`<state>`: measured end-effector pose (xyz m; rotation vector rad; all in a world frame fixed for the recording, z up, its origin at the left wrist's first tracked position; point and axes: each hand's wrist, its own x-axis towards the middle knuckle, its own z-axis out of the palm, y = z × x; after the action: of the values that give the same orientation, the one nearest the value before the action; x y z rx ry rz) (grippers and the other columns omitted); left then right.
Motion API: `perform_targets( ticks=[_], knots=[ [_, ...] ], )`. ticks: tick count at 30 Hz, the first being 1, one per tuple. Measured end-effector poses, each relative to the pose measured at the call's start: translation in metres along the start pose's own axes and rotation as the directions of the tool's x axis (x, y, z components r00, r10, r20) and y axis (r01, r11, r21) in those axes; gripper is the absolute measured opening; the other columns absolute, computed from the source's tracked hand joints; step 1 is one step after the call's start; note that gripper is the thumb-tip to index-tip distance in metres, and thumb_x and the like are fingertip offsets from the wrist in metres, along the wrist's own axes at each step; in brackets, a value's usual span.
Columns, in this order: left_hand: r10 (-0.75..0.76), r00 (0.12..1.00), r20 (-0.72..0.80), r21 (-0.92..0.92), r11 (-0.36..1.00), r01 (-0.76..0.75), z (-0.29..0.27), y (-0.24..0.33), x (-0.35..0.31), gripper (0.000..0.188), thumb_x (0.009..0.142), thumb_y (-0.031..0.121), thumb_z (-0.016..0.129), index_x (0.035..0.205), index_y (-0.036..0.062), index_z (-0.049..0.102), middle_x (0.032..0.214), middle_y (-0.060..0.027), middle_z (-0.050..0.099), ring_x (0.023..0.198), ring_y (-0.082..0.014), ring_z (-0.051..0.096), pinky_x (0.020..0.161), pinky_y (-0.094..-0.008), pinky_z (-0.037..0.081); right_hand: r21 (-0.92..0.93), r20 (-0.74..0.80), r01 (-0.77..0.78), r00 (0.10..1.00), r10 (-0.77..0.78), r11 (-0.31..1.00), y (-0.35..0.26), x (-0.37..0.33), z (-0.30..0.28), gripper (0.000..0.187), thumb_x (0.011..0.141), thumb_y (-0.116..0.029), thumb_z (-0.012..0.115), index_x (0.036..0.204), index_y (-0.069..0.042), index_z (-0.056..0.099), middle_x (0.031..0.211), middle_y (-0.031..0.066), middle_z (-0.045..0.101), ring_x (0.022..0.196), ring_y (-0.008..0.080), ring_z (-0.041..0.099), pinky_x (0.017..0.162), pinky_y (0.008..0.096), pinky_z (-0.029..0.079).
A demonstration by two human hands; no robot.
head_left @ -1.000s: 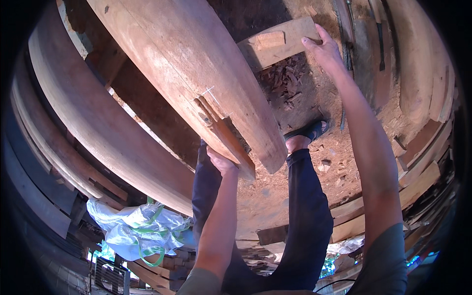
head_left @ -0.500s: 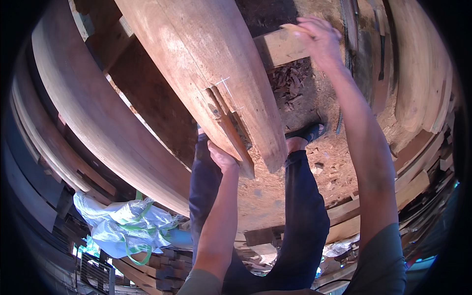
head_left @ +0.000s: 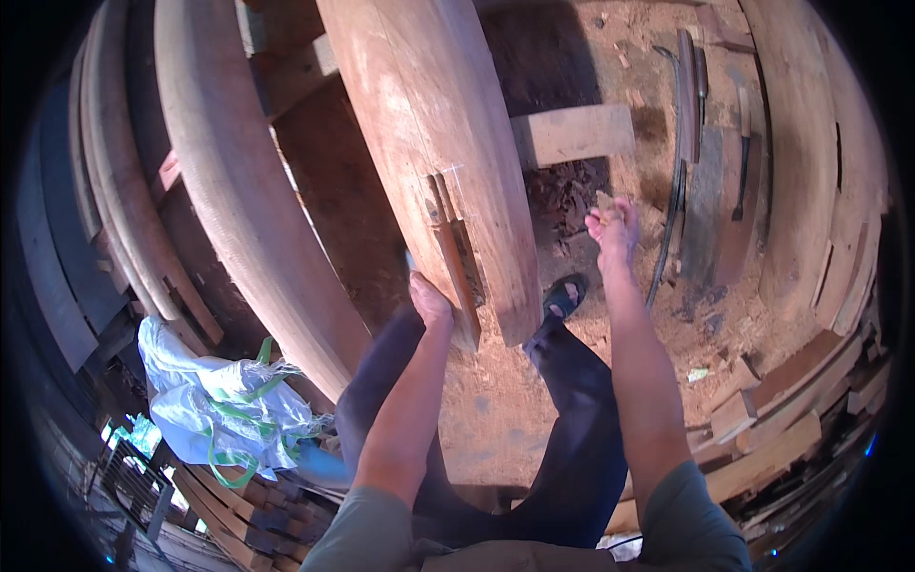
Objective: The person kneels and fits small wooden blocks into notches on a large curved wooden piece, then uses a curved wooden tool to press and adjust the fit. The person repeatedly checks alignment and repositions the blocks.
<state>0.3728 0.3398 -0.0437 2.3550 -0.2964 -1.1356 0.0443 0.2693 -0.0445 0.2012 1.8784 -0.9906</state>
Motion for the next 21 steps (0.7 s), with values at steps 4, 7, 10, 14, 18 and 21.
perform_targets(
  ticks=[4,7,10,14,18,21],
  knots=[
    [-0.03,0.999,-0.018,0.019,0.999,0.031,0.008,0.011,-0.001,0.06,0.104,0.042,0.031,0.118,-0.0088,0.059,0.117,-0.0228,0.065,0.107,-0.0301,0.06,0.096,-0.0402,0.043,0.116,0.173,0.026,0.984,-0.046,0.993,0.005,0.014,0.004,0.059,0.095,-0.036,0.066,0.143,-0.012,0.041,0.134,0.0104,0.058,0.113,0.0257,0.062,0.091,0.0388,0.045],
    [0.042,0.999,0.005,-0.085,0.995,-0.042,0.006,-0.014,0.004,0.059,0.106,0.041,0.028,0.126,-0.0068,0.056,0.122,-0.0228,0.062,0.115,-0.0312,0.057,0.101,-0.0396,0.041,0.238,0.214,0.051,0.971,-0.104,0.97,-0.013,0.029,0.026,0.071,0.091,-0.049,0.069,0.144,-0.012,0.041,0.149,0.0112,0.044,0.132,0.0264,0.047,0.104,0.0468,0.035],
    [0.155,0.971,0.181,-0.042,0.988,-0.15,0.012,0.027,-0.013,0.061,0.108,0.043,0.022,0.14,-0.0019,0.047,0.14,-0.0212,0.053,0.128,-0.0332,0.05,0.109,-0.0399,0.036,0.37,0.243,0.127,0.943,-0.227,0.92,-0.027,0.064,0.046,0.084,0.085,-0.058,0.071,0.147,-0.012,0.039,0.148,0.011,0.043,0.135,0.0257,0.042,0.11,0.0496,0.032],
    [0.149,0.962,0.227,0.184,0.964,-0.192,0.001,0.049,-0.017,0.066,0.107,0.047,0.019,0.152,-0.0003,0.031,0.154,-0.0239,0.036,0.145,-0.0354,0.032,0.119,-0.0394,0.025,0.513,0.252,0.104,0.931,-0.265,0.852,-0.03,0.079,0.076,0.075,0.085,-0.047,0.076,0.143,-0.011,0.044,0.142,0.0116,0.048,0.132,0.0303,0.046,0.111,0.0554,0.037],
    [0.445,0.864,0.235,0.091,0.875,-0.475,0.014,0.043,0.035,0.073,0.106,0.051,0.022,0.151,-0.0058,0.031,0.155,-0.0244,0.034,0.145,-0.0345,0.032,0.119,-0.0383,0.024,0.637,0.32,0.093,0.871,-0.373,0.765,-0.029,0.081,0.099,0.068,0.085,-0.039,0.077,0.14,-0.012,0.048,0.138,0.0094,0.051,0.13,0.0297,0.048,0.11,0.0554,0.04],
    [0.324,0.839,0.437,-0.32,0.928,-0.191,0.024,0.078,0.043,0.071,0.106,0.054,0.03,0.146,-0.0034,0.041,0.145,-0.0186,0.049,0.132,-0.025,0.046,0.113,-0.0362,0.033,0.653,0.292,0.09,0.887,-0.359,0.752,-0.041,0.097,0.097,0.067,0.084,-0.037,0.077,0.139,-0.012,0.048,0.138,0.0089,0.051,0.129,0.0296,0.049,0.109,0.0552,0.041]
  ],
)
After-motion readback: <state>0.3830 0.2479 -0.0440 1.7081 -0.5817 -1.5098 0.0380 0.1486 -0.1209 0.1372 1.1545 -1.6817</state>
